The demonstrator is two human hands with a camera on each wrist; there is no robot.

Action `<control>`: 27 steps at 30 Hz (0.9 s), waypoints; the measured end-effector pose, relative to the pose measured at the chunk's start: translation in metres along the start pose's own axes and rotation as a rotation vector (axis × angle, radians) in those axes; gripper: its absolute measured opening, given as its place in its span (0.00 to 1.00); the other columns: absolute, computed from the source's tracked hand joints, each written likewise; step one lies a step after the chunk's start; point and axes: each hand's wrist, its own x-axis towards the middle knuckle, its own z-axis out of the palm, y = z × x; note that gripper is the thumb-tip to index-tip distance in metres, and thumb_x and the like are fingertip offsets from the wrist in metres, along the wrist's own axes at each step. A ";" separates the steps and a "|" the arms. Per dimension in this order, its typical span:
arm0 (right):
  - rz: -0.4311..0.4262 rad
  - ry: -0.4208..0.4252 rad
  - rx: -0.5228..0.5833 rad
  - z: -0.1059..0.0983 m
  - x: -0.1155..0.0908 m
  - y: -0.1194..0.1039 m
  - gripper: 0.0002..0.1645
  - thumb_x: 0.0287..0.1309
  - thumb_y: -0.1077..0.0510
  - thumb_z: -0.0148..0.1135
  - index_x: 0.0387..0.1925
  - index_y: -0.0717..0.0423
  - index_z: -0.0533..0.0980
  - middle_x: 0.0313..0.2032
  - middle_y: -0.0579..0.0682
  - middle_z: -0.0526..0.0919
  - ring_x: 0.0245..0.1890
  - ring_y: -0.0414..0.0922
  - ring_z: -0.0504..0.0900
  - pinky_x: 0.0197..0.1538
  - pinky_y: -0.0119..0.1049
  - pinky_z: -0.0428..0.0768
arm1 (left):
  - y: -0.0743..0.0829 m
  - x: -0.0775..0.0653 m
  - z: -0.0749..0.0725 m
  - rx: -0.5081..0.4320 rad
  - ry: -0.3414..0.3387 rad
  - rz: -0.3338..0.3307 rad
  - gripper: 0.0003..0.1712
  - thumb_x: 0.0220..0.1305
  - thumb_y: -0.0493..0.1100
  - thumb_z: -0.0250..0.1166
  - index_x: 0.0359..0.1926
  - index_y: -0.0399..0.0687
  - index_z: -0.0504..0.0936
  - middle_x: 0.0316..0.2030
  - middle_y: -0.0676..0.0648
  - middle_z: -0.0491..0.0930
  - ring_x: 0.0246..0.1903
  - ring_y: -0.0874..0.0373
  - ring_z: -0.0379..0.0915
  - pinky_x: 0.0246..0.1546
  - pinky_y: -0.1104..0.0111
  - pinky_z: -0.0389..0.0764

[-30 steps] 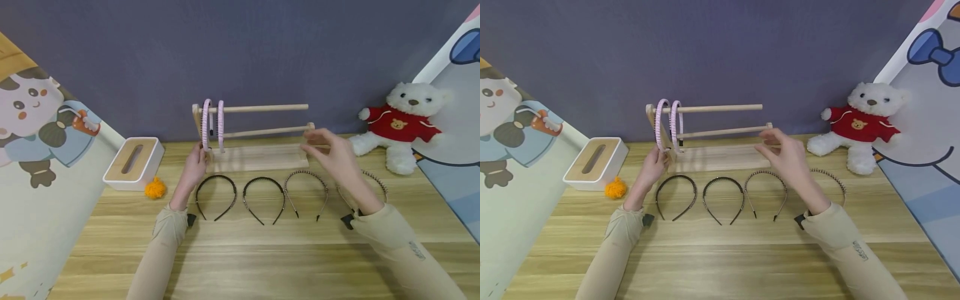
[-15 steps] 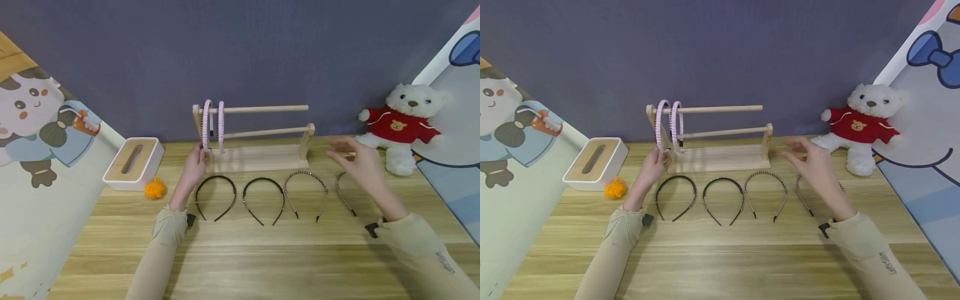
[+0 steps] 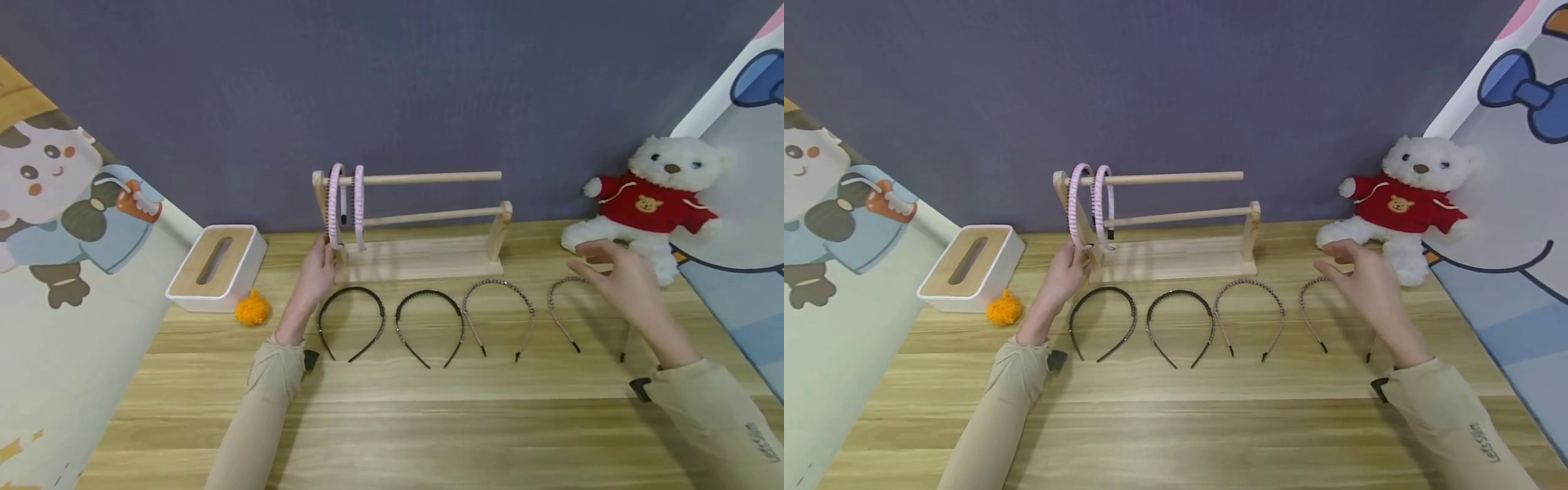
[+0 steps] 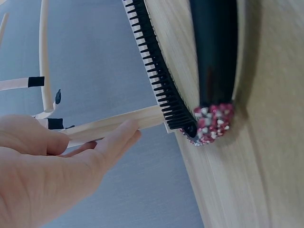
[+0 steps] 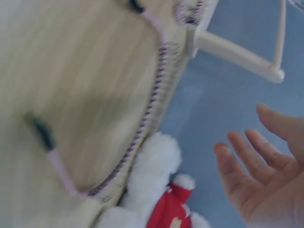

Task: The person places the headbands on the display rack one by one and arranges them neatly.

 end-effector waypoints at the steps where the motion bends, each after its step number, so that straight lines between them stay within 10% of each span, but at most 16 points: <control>1: 0.000 -0.003 -0.013 0.000 -0.001 0.004 0.19 0.66 0.64 0.75 0.53 0.71 0.81 0.49 0.73 0.86 0.46 0.71 0.85 0.38 0.11 0.65 | 0.000 0.000 0.000 0.002 0.000 -0.004 0.25 0.88 0.38 0.42 0.76 0.29 0.65 0.42 0.34 0.75 0.40 0.43 0.72 0.38 0.65 0.74; 20: 0.081 -0.130 -0.078 -0.006 -0.016 0.067 0.19 0.64 0.70 0.73 0.50 0.80 0.78 0.46 0.79 0.82 0.40 0.75 0.84 0.28 0.19 0.71 | 0.000 0.000 -0.003 0.010 -0.034 0.007 0.27 0.89 0.39 0.39 0.78 0.27 0.59 0.52 0.28 0.76 0.51 0.35 0.75 0.52 0.50 0.78; 27: 0.169 -0.292 -0.116 -0.010 -0.019 0.077 0.24 0.68 0.67 0.71 0.55 0.83 0.74 0.47 0.80 0.81 0.44 0.75 0.84 0.34 0.46 0.83 | -0.002 0.000 -0.002 0.008 -0.027 0.013 0.26 0.89 0.38 0.40 0.77 0.28 0.62 0.48 0.29 0.75 0.47 0.34 0.74 0.45 0.56 0.76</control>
